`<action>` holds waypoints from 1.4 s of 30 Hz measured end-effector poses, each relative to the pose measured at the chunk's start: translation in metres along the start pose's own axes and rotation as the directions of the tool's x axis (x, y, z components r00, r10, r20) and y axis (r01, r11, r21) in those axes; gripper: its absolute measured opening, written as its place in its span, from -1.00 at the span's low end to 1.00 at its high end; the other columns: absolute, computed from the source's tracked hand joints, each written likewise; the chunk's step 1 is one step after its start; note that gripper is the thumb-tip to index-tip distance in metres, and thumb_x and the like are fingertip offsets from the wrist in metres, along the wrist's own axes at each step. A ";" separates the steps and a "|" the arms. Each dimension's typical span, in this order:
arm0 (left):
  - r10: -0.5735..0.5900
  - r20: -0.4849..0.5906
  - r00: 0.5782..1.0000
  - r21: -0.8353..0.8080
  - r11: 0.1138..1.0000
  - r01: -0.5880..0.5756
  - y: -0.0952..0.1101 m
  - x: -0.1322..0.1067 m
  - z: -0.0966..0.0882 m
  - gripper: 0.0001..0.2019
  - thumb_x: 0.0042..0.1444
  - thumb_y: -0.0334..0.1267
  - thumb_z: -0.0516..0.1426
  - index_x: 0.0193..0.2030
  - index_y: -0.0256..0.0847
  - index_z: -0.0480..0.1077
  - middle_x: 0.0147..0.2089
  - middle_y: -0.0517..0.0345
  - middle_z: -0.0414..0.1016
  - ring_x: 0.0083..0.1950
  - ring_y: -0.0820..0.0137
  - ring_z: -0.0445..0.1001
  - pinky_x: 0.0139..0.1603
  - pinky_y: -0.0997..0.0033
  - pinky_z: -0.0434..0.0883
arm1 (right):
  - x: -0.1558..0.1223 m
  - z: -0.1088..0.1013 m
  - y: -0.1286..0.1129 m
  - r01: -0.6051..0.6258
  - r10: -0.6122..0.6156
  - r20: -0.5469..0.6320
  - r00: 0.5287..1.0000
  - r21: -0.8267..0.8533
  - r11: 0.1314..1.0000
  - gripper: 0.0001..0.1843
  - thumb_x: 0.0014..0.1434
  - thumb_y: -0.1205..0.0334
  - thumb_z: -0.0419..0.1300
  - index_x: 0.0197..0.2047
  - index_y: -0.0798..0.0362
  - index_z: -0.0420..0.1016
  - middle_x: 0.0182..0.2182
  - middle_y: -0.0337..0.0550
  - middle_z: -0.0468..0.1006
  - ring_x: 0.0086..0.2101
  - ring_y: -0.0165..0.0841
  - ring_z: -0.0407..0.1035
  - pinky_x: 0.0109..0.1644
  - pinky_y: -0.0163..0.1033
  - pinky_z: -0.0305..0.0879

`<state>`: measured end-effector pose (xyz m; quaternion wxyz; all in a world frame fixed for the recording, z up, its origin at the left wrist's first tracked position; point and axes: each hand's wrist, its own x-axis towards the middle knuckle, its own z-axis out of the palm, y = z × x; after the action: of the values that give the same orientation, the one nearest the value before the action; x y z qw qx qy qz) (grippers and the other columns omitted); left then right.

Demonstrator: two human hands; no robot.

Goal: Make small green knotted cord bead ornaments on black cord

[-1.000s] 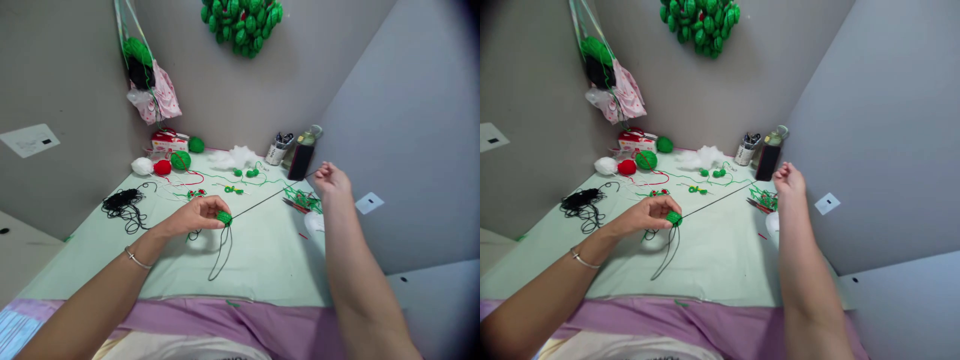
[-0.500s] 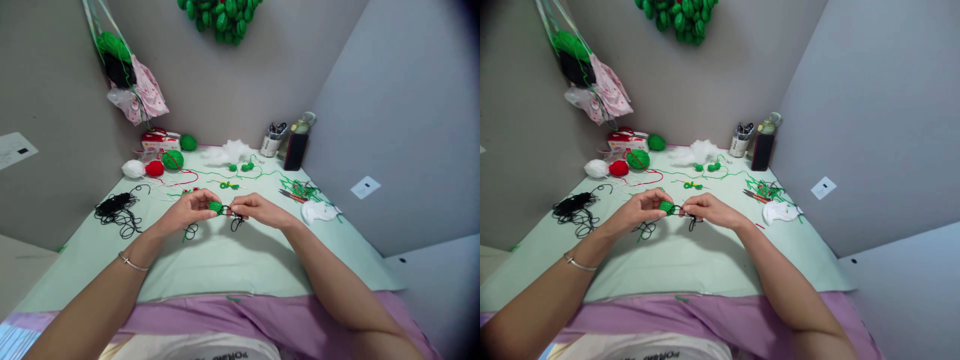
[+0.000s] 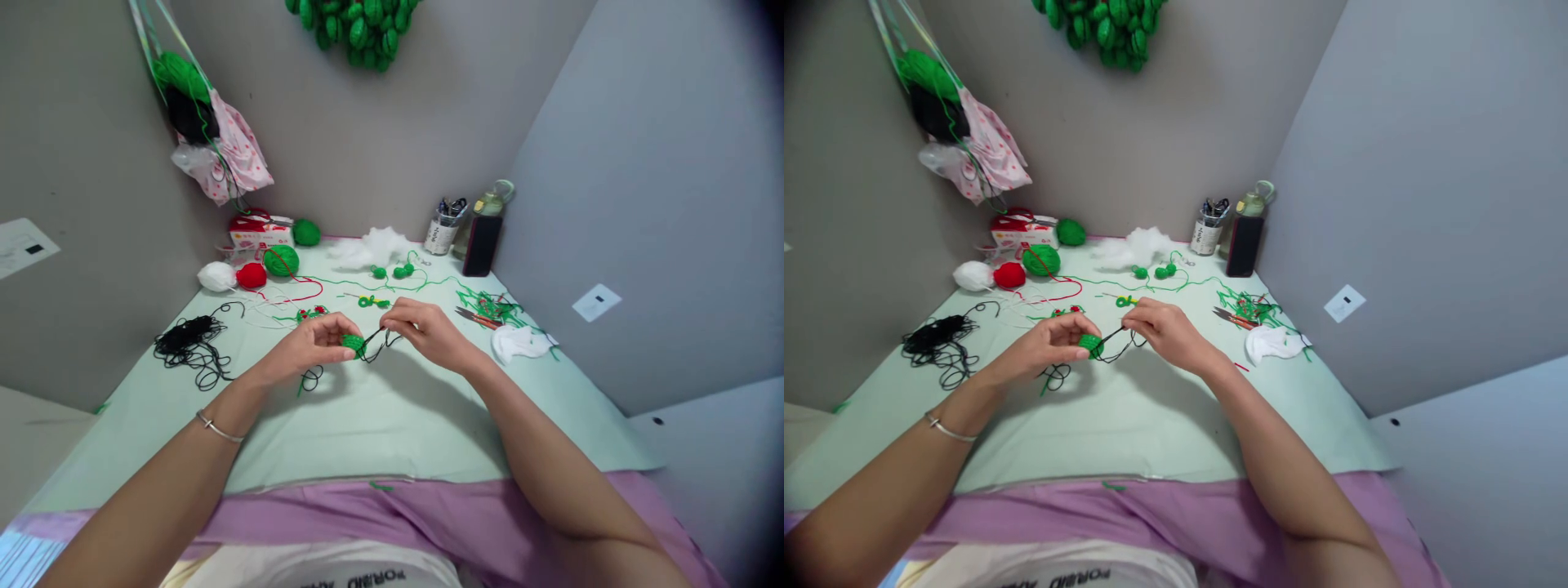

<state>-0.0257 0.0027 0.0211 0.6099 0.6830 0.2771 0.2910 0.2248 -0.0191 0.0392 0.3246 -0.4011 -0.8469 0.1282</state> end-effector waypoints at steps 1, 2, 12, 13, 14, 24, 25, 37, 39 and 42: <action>0.009 -0.005 1.000 0.002 1.000 -0.009 0.000 0.000 0.000 -0.74 0.03 -0.19 0.31 -0.15 -0.19 0.46 -0.18 0.12 0.44 -0.17 0.38 0.41 -0.11 0.39 0.35 | 0.000 -0.002 0.001 -0.046 0.046 0.002 0.999 0.045 0.998 -0.70 0.37 0.16 0.04 -0.21 0.08 0.57 -0.31 -0.10 0.51 -0.35 -0.41 0.35 -0.24 -0.32 0.23; 0.020 -0.013 1.000 0.002 1.000 -0.020 -0.001 0.000 -0.001 -0.74 0.02 -0.19 0.31 -0.15 -0.19 0.47 -0.17 0.11 0.44 -0.17 0.38 0.41 -0.11 0.38 0.35 | -0.001 -0.003 0.002 -0.097 0.098 -0.009 0.995 0.076 0.992 -0.69 0.37 0.14 0.05 -0.19 0.08 0.59 -0.27 -0.09 0.53 -0.35 -0.41 0.35 -0.26 -0.32 0.23; 0.030 -0.039 0.999 0.020 0.999 -0.030 -0.003 0.001 0.002 -0.72 0.04 -0.21 0.30 -0.09 -0.17 0.48 -0.16 0.10 0.47 -0.17 0.38 0.41 -0.13 0.39 0.35 | -0.002 0.001 -0.022 -0.322 0.286 0.152 0.946 0.341 0.883 -0.69 0.31 0.12 0.08 -0.12 0.10 0.58 -0.61 -0.30 0.41 -0.57 -0.50 0.17 -0.44 -0.38 0.12; 0.034 -0.037 0.999 0.019 0.999 -0.034 -0.003 0.001 0.002 -0.72 0.05 -0.21 0.30 -0.09 -0.17 0.48 -0.16 0.10 0.48 -0.17 0.38 0.41 -0.12 0.39 0.35 | -0.002 0.004 -0.026 -0.304 0.260 0.172 0.950 0.327 0.895 -0.71 0.31 0.14 0.08 -0.13 0.10 0.57 -0.60 -0.31 0.40 -0.56 -0.50 0.19 -0.43 -0.39 0.12; 0.038 -0.034 0.999 0.016 0.999 -0.037 -0.003 0.002 0.003 -0.73 0.05 -0.21 0.30 -0.09 -0.17 0.48 -0.16 0.10 0.48 -0.16 0.37 0.42 -0.11 0.38 0.36 | -0.003 0.006 -0.029 -0.285 0.240 0.178 0.954 0.300 0.910 -0.73 0.32 0.16 0.08 -0.13 0.09 0.57 -0.60 -0.32 0.40 -0.56 -0.51 0.20 -0.41 -0.39 0.12; 0.009 -0.083 0.997 -0.006 1.000 -0.010 -0.009 0.004 0.005 -0.74 0.04 -0.19 0.30 -0.12 -0.14 0.47 -0.16 0.13 0.46 -0.16 0.39 0.41 -0.12 0.38 0.34 | -0.006 0.022 -0.032 -0.079 0.089 0.066 0.994 -0.146 0.986 -0.83 0.33 0.28 0.05 -0.24 0.06 0.45 -0.57 -0.34 0.37 -0.58 -0.52 0.11 -0.42 -0.40 -0.03; 0.002 -0.084 0.996 -0.008 1.000 -0.002 -0.009 0.004 0.005 -0.74 0.04 -0.19 0.30 -0.12 -0.14 0.47 -0.17 0.14 0.46 -0.16 0.40 0.41 -0.12 0.38 0.34 | -0.006 0.022 -0.031 -0.057 0.069 0.050 0.996 -0.208 0.976 -0.81 0.33 0.29 0.02 -0.25 0.06 0.44 -0.57 -0.33 0.37 -0.58 -0.51 0.10 -0.43 -0.39 -0.05; 0.014 -0.005 1.000 -0.075 0.997 -0.014 0.002 -0.005 -0.003 -0.70 -0.04 -0.19 0.32 -0.16 -0.21 0.48 -0.22 0.06 0.46 -0.19 0.35 0.42 -0.18 0.35 0.38 | -0.007 -0.019 0.059 -0.442 0.349 -0.272 0.897 -0.589 0.677 -0.75 0.27 0.32 -0.02 -0.22 0.08 0.49 -0.49 -0.11 0.50 -0.52 -0.37 0.19 -0.38 -0.27 -0.12; 0.018 0.006 1.000 -0.092 0.996 -0.018 0.002 -0.005 -0.004 -0.71 -0.05 -0.21 0.32 -0.16 -0.19 0.49 -0.22 0.07 0.46 -0.20 0.35 0.42 -0.18 0.35 0.36 | -0.011 -0.028 0.071 -0.495 0.403 -0.289 0.868 -0.559 0.665 -0.74 0.26 0.32 -0.02 -0.23 0.08 0.51 -0.48 -0.08 0.51 -0.50 -0.36 0.20 -0.37 -0.26 -0.10; 0.019 0.034 0.999 -0.108 0.994 -0.015 0.000 -0.005 -0.004 -0.73 -0.06 -0.22 0.33 -0.18 -0.17 0.51 -0.19 0.08 0.47 -0.20 0.36 0.42 -0.17 0.36 0.36 | -0.014 -0.034 0.077 -0.547 0.456 -0.303 0.837 -0.488 0.680 -0.74 0.26 0.29 -0.02 -0.25 0.08 0.51 -0.47 -0.08 0.51 -0.49 -0.35 0.21 -0.35 -0.25 -0.05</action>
<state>-0.0323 0.0018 0.0216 0.6482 0.6565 0.2444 0.2987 0.2993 0.0185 0.0220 0.2108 -0.7033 -0.6751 -0.0717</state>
